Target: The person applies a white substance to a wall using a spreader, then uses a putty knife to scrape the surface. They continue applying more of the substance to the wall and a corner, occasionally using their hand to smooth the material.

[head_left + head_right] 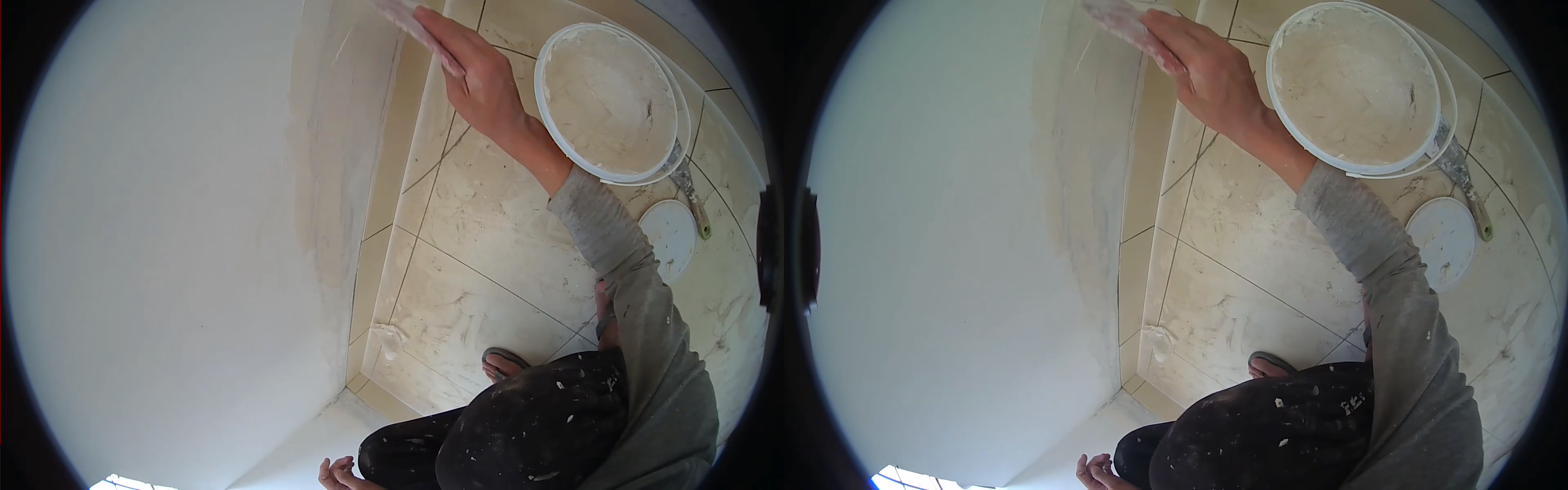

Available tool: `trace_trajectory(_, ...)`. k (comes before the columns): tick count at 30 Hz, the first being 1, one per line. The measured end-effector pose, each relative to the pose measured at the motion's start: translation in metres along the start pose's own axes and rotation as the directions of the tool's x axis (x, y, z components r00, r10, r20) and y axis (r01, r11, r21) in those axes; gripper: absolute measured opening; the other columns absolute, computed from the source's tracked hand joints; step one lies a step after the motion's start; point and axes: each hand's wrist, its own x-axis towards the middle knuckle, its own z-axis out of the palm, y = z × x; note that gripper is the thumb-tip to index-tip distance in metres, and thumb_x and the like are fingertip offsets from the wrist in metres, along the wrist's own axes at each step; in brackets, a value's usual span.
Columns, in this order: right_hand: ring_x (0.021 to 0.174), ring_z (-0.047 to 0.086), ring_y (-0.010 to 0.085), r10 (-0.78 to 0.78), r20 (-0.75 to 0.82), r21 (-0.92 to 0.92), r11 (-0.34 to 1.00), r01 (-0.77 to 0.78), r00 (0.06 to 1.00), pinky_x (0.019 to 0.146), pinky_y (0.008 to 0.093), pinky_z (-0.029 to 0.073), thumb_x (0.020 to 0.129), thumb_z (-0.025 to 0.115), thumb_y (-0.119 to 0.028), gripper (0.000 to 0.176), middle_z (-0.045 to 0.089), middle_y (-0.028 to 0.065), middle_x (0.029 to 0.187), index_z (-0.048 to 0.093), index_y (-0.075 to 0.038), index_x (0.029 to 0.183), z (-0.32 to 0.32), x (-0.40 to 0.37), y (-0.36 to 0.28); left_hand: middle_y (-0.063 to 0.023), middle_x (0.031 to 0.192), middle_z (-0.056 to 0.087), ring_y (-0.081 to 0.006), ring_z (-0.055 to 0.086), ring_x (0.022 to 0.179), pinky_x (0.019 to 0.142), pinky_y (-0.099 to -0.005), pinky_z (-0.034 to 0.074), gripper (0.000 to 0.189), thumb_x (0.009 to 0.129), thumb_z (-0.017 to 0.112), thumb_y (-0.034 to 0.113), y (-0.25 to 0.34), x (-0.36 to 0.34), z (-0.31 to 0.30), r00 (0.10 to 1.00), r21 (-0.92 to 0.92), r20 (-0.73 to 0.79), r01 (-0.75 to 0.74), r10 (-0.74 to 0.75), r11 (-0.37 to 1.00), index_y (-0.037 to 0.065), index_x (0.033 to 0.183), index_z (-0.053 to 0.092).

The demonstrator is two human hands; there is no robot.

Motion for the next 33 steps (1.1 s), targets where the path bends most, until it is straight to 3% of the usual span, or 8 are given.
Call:
trace_trajectory(2, 0.124, 0.054, 0.0358, 0.213, 0.009, 0.132, 0.968, -0.212, 0.977, 0.106, 0.0414, 0.042, 0.087, 0.048, 0.007, 0.050, 0.056, 0.0240, 0.134, 0.050, 0.001, 0.136, 0.003, 0.021, -0.009, -0.0102, 0.085, 0.063, -0.0214, 0.059, 0.079, 0.073, -0.0359, 0.050, 0.042, 0.096, 0.055, 0.036, -0.002, -0.002, -0.003, 1.000, 0.005, -0.008, 0.000, 0.000, 1.000, -0.001, 0.116, 0.057)
trace_trajectory(5, 0.103, 0.062, 0.0373, 0.256, 0.076, 0.031, 0.965, -0.259, 0.964, 0.091, 0.0428, 0.052, 0.081, 0.055, 0.007, 0.040, 0.064, 0.0123, 0.119, 0.060, -0.003, 0.119, 0.014, 0.022, -0.018, -0.0100, 0.085, 0.062, -0.0217, 0.059, 0.080, 0.073, -0.0366, 0.050, 0.043, 0.095, 0.056, 0.036, -0.005, -0.003, -0.003, 1.000, -0.002, -0.023, 0.007, -0.007, 1.000, -0.001, 0.116, 0.056)
trace_trajectory(9, 0.117, 0.058, 0.0354, 0.290, 0.175, 0.029, 0.954, -0.299, 0.941, 0.104, 0.0392, 0.047, 0.077, 0.052, 0.014, 0.051, 0.063, 0.0141, 0.125, 0.057, 0.000, 0.126, 0.021, 0.006, -0.040, -0.0097, 0.085, 0.062, -0.0219, 0.058, 0.079, 0.073, -0.0368, 0.051, 0.042, 0.094, 0.056, 0.034, 0.010, -0.003, 0.001, 0.996, 0.024, -0.050, 0.075, -0.074, 0.997, -0.001, 0.116, 0.056)
trace_trajectory(15, 0.117, 0.052, 0.0365, 0.195, 0.282, 0.033, 0.977, -0.213, 0.939, 0.093, 0.0439, 0.050, 0.077, 0.058, 0.006, 0.050, 0.058, 0.0144, 0.124, 0.054, -0.003, 0.126, 0.034, -0.060, -0.095, -0.0088, 0.084, 0.062, -0.0213, 0.058, 0.079, 0.073, -0.0369, 0.051, 0.036, 0.093, 0.054, 0.026, 0.007, 0.004, 0.012, 0.999, -0.031, -0.023, 0.041, -0.041, 0.999, -0.001, 0.115, 0.057)
trace_trajectory(21, 0.126, 0.049, 0.0289, 0.027, 0.571, 0.105, 0.989, -0.105, 0.821, 0.112, 0.0474, 0.035, 0.084, 0.060, -0.002, 0.043, 0.057, 0.0094, 0.128, 0.058, -0.009, 0.126, 0.027, -0.108, -0.124, -0.0086, 0.084, 0.062, -0.0210, 0.058, 0.079, 0.073, -0.0357, 0.050, 0.029, 0.092, 0.052, 0.018, 0.019, 0.000, 0.014, 0.999, -0.011, -0.029, 0.036, -0.036, 0.999, -0.001, 0.114, 0.058)
trace_trajectory(27, 0.129, 0.049, 0.0236, -0.240, 0.200, -0.084, 0.962, 0.260, 0.950, 0.110, 0.0421, 0.032, 0.086, 0.063, -0.016, 0.034, 0.057, -0.0003, 0.138, 0.069, -0.024, 0.119, 0.001, -0.081, -0.049, -0.0085, 0.082, 0.061, -0.0207, 0.058, 0.078, 0.072, -0.0371, 0.049, 0.028, 0.091, 0.052, 0.018, 0.016, -0.010, 0.002, 0.989, -0.024, -0.104, 0.107, -0.109, 0.994, 0.000, 0.111, 0.059)
trace_trajectory(31, 0.129, 0.048, 0.0192, -0.286, 0.098, -0.191, 0.935, 0.300, 0.953, 0.110, 0.0401, 0.033, 0.088, 0.061, -0.017, 0.039, 0.053, -0.0073, 0.141, 0.065, -0.033, 0.124, 0.019, -0.043, 0.012, -0.0044, 0.078, 0.056, -0.0151, 0.055, 0.080, 0.079, -0.0304, 0.046, 0.023, 0.096, 0.042, 0.011, 0.014, -0.001, 0.006, 0.994, 0.074, -0.081, 0.075, -0.069, 0.994, 0.004, 0.115, 0.052)
trace_trajectory(33, 0.130, 0.047, 0.0179, -0.304, 0.113, -0.225, 0.920, 0.322, 0.946, 0.109, 0.0390, 0.033, 0.088, 0.061, -0.016, 0.042, 0.053, -0.0083, 0.141, 0.063, -0.034, 0.126, 0.029, -0.031, 0.031, -0.0086, 0.080, 0.061, -0.0206, 0.057, 0.076, 0.072, -0.0373, 0.049, 0.029, 0.090, 0.053, 0.020, 0.015, -0.003, 0.010, 0.996, -0.024, -0.071, 0.057, -0.058, 0.998, 0.000, 0.110, 0.059)
